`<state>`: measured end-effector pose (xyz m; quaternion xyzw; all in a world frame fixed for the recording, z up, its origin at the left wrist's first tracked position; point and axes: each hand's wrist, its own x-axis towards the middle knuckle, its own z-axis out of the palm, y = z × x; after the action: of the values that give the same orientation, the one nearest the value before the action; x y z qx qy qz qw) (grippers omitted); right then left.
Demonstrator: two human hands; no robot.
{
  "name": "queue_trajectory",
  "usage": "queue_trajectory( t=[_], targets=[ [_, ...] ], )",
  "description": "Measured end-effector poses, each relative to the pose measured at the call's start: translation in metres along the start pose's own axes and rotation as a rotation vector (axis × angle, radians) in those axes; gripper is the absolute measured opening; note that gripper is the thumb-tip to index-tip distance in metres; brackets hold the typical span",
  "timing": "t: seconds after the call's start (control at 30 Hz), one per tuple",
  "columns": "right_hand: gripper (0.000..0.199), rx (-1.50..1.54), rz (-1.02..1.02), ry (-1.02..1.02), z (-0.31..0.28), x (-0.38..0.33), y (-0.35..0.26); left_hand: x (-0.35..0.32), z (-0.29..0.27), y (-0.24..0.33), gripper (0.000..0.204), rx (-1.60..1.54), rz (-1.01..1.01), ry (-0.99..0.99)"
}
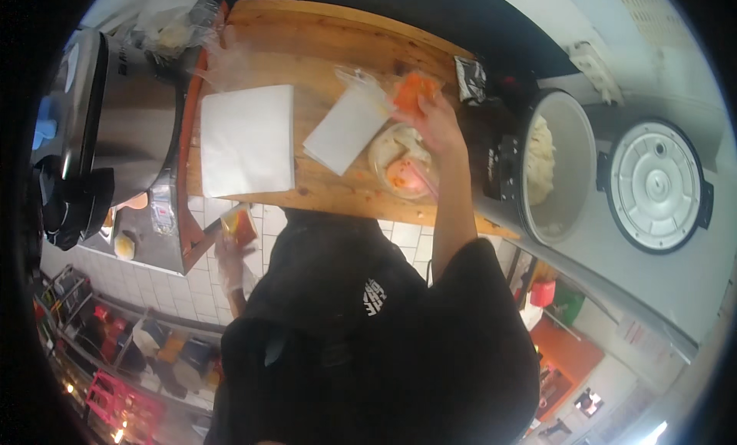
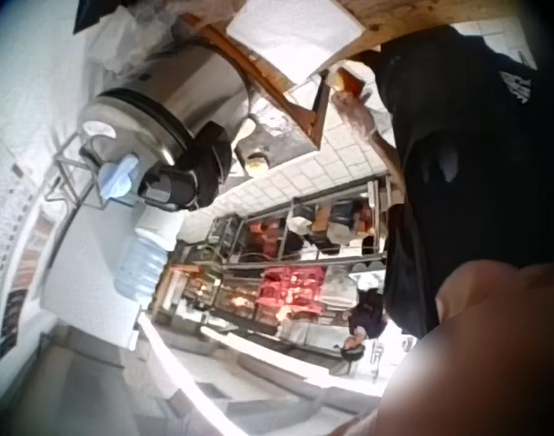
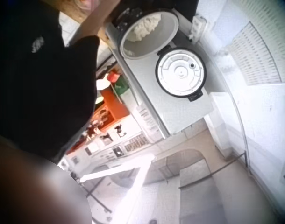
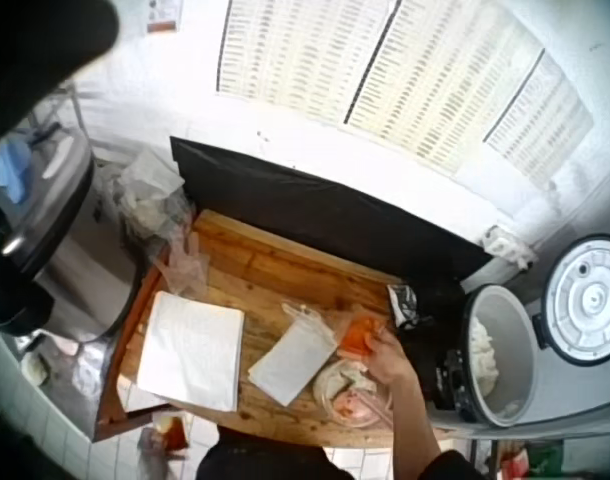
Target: Prepare rice balls by mixing ingredients and shaping them.
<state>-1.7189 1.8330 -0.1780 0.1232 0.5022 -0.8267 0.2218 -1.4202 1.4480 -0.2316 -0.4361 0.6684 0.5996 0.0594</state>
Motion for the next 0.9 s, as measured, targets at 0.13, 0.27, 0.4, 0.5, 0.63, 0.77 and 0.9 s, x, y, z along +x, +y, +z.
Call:
queue_trajectory(
  t=[0.13,0.27,0.4,0.5,0.63,0.77,0.9],
  targets=[
    [0.034,-0.021,-0.031,0.224,-0.011,-0.096,0.028,0.051,0.002,-0.005,0.033,-0.111,0.184,-0.145],
    [0.031,-0.281,0.126,0.406,-0.031,-0.106,0.065,0.053,-0.006,0.018,0.026,-0.02,0.166,-0.232],
    [0.04,-0.876,0.179,0.394,-0.051,-0.086,0.087,0.067,-0.009,0.016,0.021,-0.073,0.224,-0.278],
    [0.047,-1.976,-0.25,0.25,-0.096,-0.066,0.117,0.066,-0.013,0.015,0.021,0.048,0.217,-0.231],
    [0.045,-1.974,0.114,0.229,-0.063,-0.068,0.09,0.064,-0.014,0.014,0.022,-0.062,0.236,-0.226],
    [0.022,-1.97,0.068,0.294,-0.027,-0.073,0.067,0.06,-0.015,0.013,0.022,-0.019,0.223,-0.182],
    [0.024,-2.103,0.086,0.243,-0.042,-0.064,0.067,0.063,-0.017,0.008,0.021,0.0,0.248,-0.19]
  ],
)
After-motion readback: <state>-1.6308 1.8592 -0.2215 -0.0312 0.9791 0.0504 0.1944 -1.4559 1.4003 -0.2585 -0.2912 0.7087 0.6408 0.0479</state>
